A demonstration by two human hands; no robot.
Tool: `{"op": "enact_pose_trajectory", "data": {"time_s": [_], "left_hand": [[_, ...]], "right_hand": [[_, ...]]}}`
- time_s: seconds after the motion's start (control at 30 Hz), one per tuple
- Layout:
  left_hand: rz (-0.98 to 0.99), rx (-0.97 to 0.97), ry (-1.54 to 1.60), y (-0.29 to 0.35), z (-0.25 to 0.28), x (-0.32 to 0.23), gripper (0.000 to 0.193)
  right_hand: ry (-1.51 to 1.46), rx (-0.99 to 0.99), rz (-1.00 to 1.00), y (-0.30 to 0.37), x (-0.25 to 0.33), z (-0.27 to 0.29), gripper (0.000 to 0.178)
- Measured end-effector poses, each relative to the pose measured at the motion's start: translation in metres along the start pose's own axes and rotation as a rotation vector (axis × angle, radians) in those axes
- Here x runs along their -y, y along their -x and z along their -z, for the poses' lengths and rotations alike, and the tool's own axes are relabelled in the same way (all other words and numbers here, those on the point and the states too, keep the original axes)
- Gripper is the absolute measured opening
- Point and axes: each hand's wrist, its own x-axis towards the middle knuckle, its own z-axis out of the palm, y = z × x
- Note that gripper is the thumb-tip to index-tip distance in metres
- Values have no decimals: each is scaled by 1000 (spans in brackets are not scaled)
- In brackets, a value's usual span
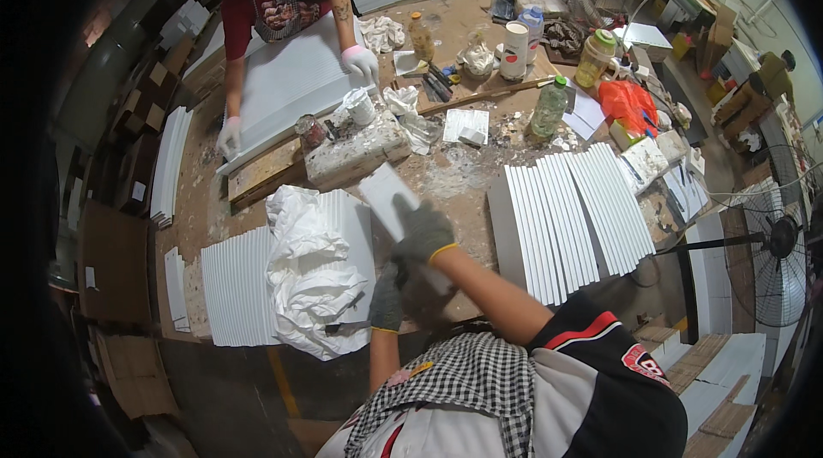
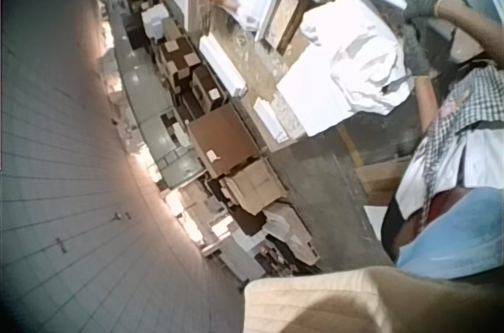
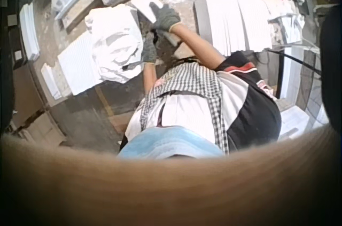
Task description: The person wipes white corrugated panels with a white cloth and stacks them on a workbench. They handle the panels one at a time, aligning edges and building a neat pile while another worker wipes a larger panel in the background.
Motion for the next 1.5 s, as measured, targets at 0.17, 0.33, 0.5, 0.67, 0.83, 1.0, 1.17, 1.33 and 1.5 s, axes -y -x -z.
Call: {"op": "enact_pose_trajectory", "data": {"time_s": [0.17,0.33,0.5,0.67,0.83,1.0,1.17,1.33,1.5], "left_hand": [[-224,60,-378,-24,-22,6,51],[77,6,-137,-29,-43,-18,62],[90,-92,321,9,-54,-31,54],[66,6,82,11,-66,-69,52],[-293,32,-776,14,-137,-109,107],[-187,-115,-1414,28,-204,-120,115],[-268,-72,-1463,34,-240,-112,102],[-248,252,-1091,26,-209,-87,78],[76,373,-349,23,-144,-12,60]], "right_hand": [[-163,26,-39,-33,-67,28,122],[-412,59,59,-26,-91,16,123],[-800,13,29,17,-112,-18,112],[-1355,-18,-34,27,-131,-75,80],[46,-3,110,23,-139,-86,48],[-262,-78,-260,40,-135,-55,52],[-199,-352,-188,65,-139,-22,45],[-305,-373,-30,119,-150,22,43],[-140,-1213,35,203,-218,25,38]]}}
